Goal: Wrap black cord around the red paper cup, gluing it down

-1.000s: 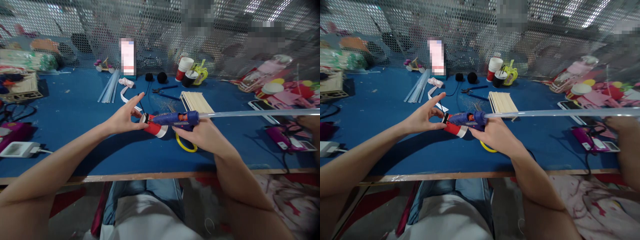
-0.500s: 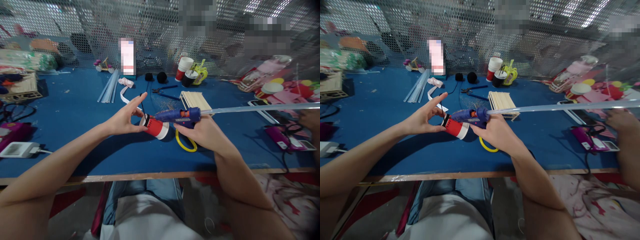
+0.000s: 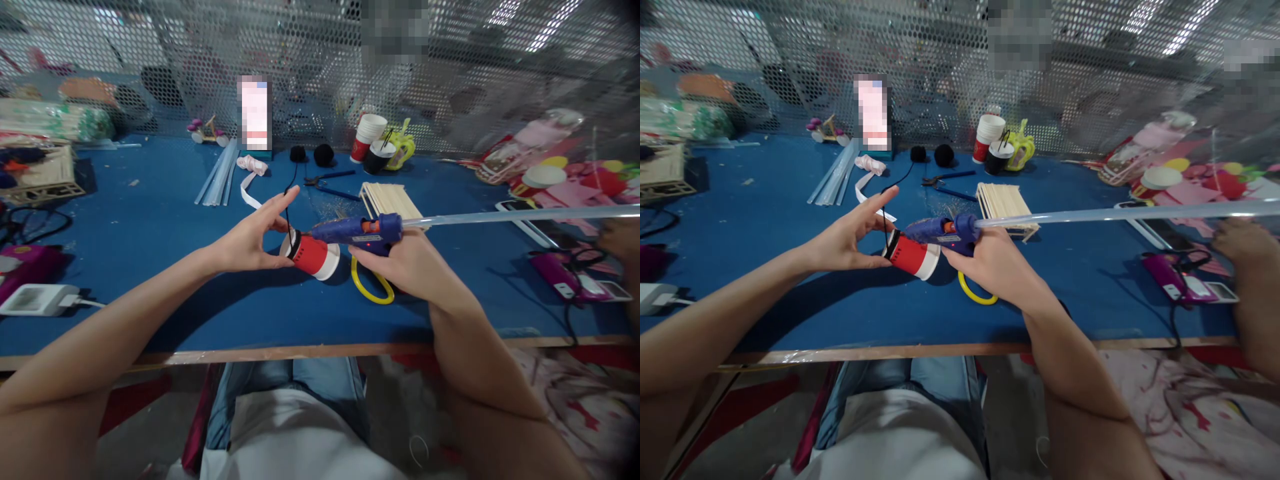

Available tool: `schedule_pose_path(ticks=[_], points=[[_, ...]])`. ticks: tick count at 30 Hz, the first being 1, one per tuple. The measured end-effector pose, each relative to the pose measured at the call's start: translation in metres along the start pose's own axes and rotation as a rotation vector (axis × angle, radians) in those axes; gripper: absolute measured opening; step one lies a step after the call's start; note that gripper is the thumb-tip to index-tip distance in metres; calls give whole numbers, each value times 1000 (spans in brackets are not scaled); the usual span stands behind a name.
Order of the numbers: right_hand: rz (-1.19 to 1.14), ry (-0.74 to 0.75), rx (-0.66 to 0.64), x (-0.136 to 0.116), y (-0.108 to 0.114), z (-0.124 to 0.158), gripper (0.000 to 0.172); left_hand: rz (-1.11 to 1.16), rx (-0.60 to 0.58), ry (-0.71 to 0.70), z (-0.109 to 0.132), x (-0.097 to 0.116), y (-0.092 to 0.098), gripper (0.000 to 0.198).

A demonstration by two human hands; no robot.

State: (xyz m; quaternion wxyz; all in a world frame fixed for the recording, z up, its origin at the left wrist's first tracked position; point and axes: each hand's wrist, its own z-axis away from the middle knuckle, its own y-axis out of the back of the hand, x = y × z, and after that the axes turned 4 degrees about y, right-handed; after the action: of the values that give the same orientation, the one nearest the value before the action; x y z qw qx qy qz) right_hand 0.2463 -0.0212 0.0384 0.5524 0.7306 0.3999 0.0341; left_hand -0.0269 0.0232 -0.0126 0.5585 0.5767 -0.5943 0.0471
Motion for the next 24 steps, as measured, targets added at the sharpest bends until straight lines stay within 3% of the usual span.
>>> schedule_pose_path(ticks=[9,24], points=[[-39,-28,-49,-2,4,3,20,0,6,-8,-1,2,-1,107],[221,52,-118,-8,4,5,18,5,48,104,0,1,-2,106]])
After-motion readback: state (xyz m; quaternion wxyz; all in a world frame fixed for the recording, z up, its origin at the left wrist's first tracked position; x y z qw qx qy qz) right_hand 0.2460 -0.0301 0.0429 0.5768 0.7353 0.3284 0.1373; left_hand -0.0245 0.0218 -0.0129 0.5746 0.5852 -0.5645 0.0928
